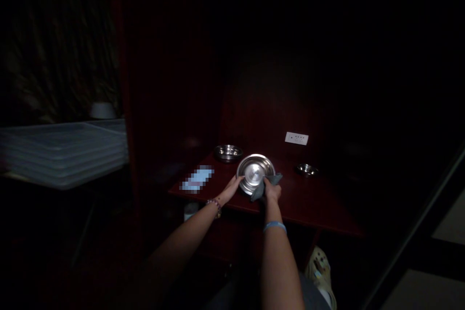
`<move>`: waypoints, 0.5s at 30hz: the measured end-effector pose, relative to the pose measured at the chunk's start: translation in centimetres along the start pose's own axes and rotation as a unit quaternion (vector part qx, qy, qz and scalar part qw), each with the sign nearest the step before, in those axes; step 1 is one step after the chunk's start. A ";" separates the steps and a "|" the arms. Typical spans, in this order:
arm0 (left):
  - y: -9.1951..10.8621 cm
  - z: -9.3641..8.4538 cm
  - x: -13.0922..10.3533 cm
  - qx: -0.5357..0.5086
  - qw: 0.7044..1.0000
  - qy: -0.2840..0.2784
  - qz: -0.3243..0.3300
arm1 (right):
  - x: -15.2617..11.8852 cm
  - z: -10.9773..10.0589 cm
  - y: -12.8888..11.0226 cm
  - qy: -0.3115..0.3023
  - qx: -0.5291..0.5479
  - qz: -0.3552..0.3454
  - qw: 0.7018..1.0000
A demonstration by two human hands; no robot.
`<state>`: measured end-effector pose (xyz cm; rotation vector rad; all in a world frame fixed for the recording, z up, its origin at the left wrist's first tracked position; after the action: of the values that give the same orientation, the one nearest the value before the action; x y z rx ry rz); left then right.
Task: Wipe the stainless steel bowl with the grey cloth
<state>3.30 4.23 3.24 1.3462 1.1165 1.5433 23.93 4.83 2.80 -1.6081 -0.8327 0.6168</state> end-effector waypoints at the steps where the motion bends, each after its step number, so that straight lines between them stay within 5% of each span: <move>1: 0.1 0.0 -0.1 -0.001 1.000 -0.002 0.003 | -0.1 0.1 0.2 0.005 -0.004 0.033 0.999; 7: 0.4 0.7 -0.3 -0.019 0.999 -0.032 0.024 | -2.8 1.2 -0.5 -0.012 0.170 0.171 0.971; 11: 0.0 1.5 -0.3 -0.012 0.995 -0.091 0.044 | -4.1 2.6 -1.6 -0.068 0.206 0.159 0.963; 15: -1.1 1.4 0.4 -0.013 0.995 -0.087 0.045 | -4.3 3.6 -1.9 -0.129 0.208 0.115 0.963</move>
<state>4.66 5.13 2.34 1.5005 0.9362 1.4677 18.19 3.76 3.77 -1.2611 -0.6508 1.1084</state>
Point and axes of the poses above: each hand's wrist, its own x-axis towards the middle knuckle, its own z-axis out of the palm, y = z × x, the point moved 6 cm from there along x, towards the middle knuckle, and after that the axes turned 9 degrees about y, right-handed, at the moved point
